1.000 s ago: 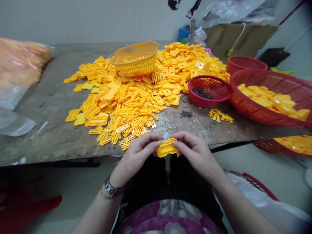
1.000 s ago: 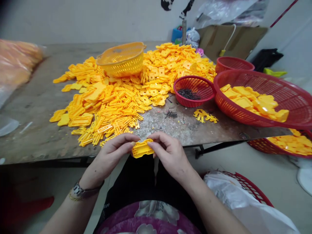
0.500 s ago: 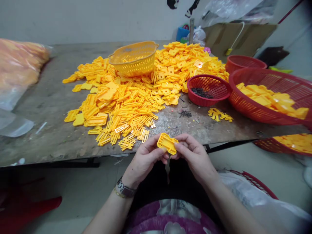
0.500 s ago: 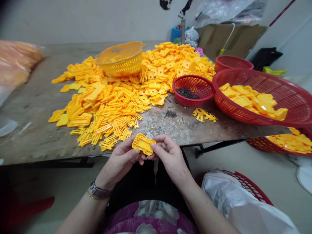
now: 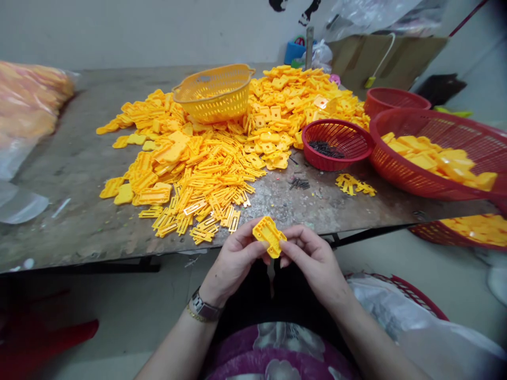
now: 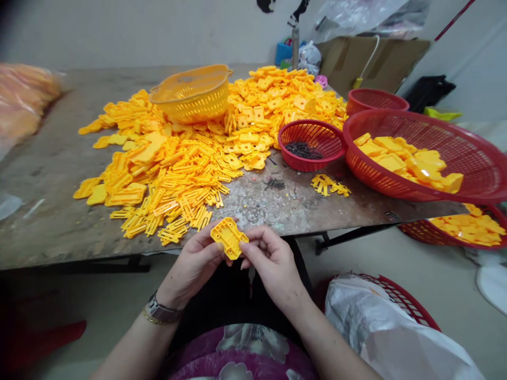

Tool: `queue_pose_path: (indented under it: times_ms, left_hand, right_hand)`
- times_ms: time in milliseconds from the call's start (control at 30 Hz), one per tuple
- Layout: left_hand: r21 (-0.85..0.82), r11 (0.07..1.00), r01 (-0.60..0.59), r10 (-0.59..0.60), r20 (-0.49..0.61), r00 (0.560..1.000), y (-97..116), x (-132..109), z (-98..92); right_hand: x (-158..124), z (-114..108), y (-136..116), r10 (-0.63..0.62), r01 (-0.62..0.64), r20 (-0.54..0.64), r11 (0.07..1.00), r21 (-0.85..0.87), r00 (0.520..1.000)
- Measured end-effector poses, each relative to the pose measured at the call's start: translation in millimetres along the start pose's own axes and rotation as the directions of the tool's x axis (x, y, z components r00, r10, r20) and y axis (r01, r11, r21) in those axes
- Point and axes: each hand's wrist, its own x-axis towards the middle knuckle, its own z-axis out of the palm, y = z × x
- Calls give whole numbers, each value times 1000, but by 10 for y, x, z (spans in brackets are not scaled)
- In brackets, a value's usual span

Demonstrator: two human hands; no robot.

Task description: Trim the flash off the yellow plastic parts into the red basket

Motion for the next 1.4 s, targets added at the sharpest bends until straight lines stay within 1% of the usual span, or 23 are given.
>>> queue_pose_path:
  times_ms: [67, 233, 400, 500, 600, 667, 833, 967, 1167, 1267, 1333, 1400]
  left_hand:
    - [-14, 1000, -8, 8, -5, 1000, -14, 0, 3]
    - [-60, 998, -26, 27, 24, 999, -61, 4, -4]
    - [-93, 995, -22, 20, -19, 1000, -55, 29, 10]
    - [-121, 992, -21, 15, -48, 999, -13, 59, 34]
    - [-140, 990, -9, 2, -51, 999, 47, 93, 65]
    - [-141, 990, 8, -15, -44, 999, 87, 119, 85]
    - [-140, 990, -2, -2, -28, 1000, 142, 219, 117]
    - [-124, 992, -16, 14, -19, 1000, 146, 310, 125]
    - [-129, 992, -14, 8, -46, 999, 123, 370, 100]
    - [-127, 992, -7, 0, -57, 998, 113, 370, 93]
    - [-132, 991, -3, -4, -59, 998, 107, 367, 93]
    - [-144, 990, -6, -2, -59, 998, 101, 365, 94]
  right_hand:
    - [-12, 6, 6, -19, 19, -3, 1000, -22, 1000]
    - [-27, -1, 31, -30, 28, -25, 995, -99, 999]
    - [-31, -19, 36, -52, 49, -19, 989, -137, 998]
    - [-21, -71, 30, -93, 85, -29, 975, -203, 995]
    - [8, -182, -2, -147, 118, -74, 944, -307, 986]
    - [42, -284, -36, -212, 154, -105, 903, -400, 972]
    - [160, -580, -98, -366, 199, -144, 749, -632, 919]
    - [240, -808, -145, -456, 199, -146, 624, -756, 878]
    - [352, -1148, -234, -582, 173, -114, 414, -894, 805]
    - [411, -1262, -255, -607, 154, -110, 366, -918, 787]
    - [447, -1274, -271, -605, 165, -91, 354, -920, 791]
    - [486, -1231, -297, -591, 193, -54, 347, -918, 805]
